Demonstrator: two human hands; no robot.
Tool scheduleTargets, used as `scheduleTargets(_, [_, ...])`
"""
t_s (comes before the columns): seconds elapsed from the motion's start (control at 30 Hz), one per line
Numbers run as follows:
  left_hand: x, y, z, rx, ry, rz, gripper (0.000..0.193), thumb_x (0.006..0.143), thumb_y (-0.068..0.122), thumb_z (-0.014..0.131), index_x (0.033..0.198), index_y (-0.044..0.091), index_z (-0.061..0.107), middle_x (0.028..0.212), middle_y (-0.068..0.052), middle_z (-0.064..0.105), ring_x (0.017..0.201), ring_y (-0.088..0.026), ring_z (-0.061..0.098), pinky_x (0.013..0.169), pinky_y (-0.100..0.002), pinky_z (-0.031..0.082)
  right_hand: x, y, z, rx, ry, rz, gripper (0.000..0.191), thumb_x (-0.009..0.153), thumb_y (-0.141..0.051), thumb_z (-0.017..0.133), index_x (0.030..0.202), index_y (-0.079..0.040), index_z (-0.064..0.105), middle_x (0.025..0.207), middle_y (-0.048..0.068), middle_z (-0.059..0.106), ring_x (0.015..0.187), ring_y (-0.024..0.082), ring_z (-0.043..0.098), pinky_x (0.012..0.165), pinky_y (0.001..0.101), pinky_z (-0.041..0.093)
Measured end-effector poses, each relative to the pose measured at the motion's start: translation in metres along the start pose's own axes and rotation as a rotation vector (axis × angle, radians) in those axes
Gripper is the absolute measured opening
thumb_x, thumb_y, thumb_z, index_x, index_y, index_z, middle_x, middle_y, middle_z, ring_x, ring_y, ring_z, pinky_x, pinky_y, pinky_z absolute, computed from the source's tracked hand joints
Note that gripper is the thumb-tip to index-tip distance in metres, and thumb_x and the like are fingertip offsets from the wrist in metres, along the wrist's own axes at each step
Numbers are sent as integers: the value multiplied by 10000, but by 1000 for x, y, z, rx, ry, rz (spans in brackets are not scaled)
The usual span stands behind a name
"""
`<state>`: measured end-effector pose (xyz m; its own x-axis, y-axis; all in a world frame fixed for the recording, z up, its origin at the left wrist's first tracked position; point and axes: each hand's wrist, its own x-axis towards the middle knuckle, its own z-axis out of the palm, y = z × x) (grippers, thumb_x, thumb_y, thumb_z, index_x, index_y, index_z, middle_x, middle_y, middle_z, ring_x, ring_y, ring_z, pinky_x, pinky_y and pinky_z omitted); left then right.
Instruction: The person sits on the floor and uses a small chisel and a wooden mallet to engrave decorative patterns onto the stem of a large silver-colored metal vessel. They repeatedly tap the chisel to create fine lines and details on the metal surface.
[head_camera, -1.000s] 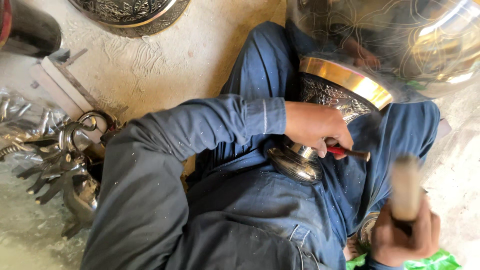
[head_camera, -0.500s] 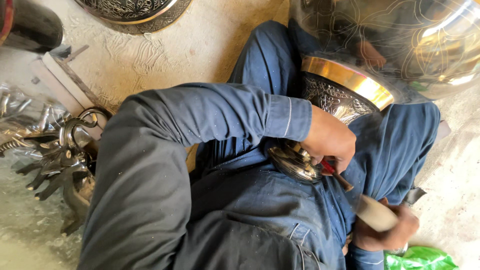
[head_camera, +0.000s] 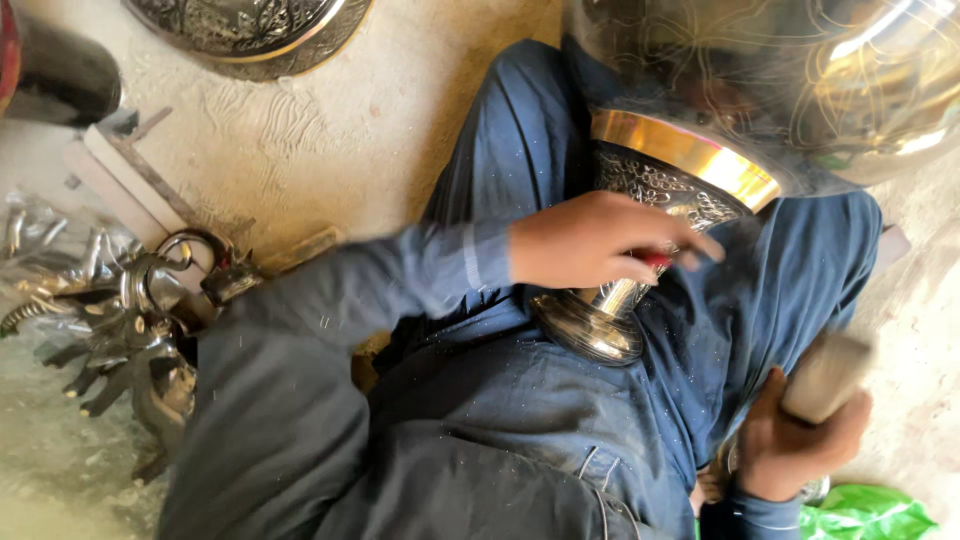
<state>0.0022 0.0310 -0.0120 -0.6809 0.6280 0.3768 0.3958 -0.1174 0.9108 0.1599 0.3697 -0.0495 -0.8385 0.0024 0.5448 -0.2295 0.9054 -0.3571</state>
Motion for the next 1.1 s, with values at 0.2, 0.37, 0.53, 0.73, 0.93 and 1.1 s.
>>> scheduleTargets(0.2, [-49,-7,37,-460,488,-339,362,936,13,770,1165,82,499,965,1,581,952,-68,664,838,-258,591,94,-42,-27,95,-326,74,527,924,76,819,1413,107,624,1111,222,655,918,285,647,809,346,533])
scheduleTargets(0.37, [-56,-19,48,-384,571,-355,365,918,33,781,1157,48,505,913,10,601,888,-60,675,785,-237,574,164,-93,-28,108,-392,-94,534,981,71,752,1501,55,631,1111,217,662,872,252,679,744,315,548])
scheduleTargets(0.53, [-57,-21,49,-280,545,-311,320,937,62,799,1113,40,532,926,-10,646,913,-51,691,813,-242,578,215,-137,-36,-162,-529,-528,582,806,129,707,1357,-58,708,969,155,680,790,266,655,717,359,546])
scheduleTargets(0.73, [-55,-18,51,-326,577,-345,326,928,70,790,1116,35,527,903,14,580,870,-14,631,764,-221,571,242,-170,-29,-310,-555,-667,534,873,80,716,1361,-133,750,906,105,663,765,247,620,706,360,519])
scheduleTargets(0.93, [-56,-18,55,-369,603,-302,298,958,72,780,1095,35,519,897,11,578,853,-18,625,759,-230,564,246,-186,-33,-394,-588,-708,622,758,39,731,1345,-164,763,857,75,653,749,232,633,696,364,519])
scheduleTargets(1.1, [-59,-20,55,-284,585,-303,294,960,82,782,1060,43,508,853,7,607,837,-29,661,750,-230,574,249,-192,-35,-333,-548,-695,626,759,43,724,1354,-150,756,898,83,648,785,246,634,758,370,528])
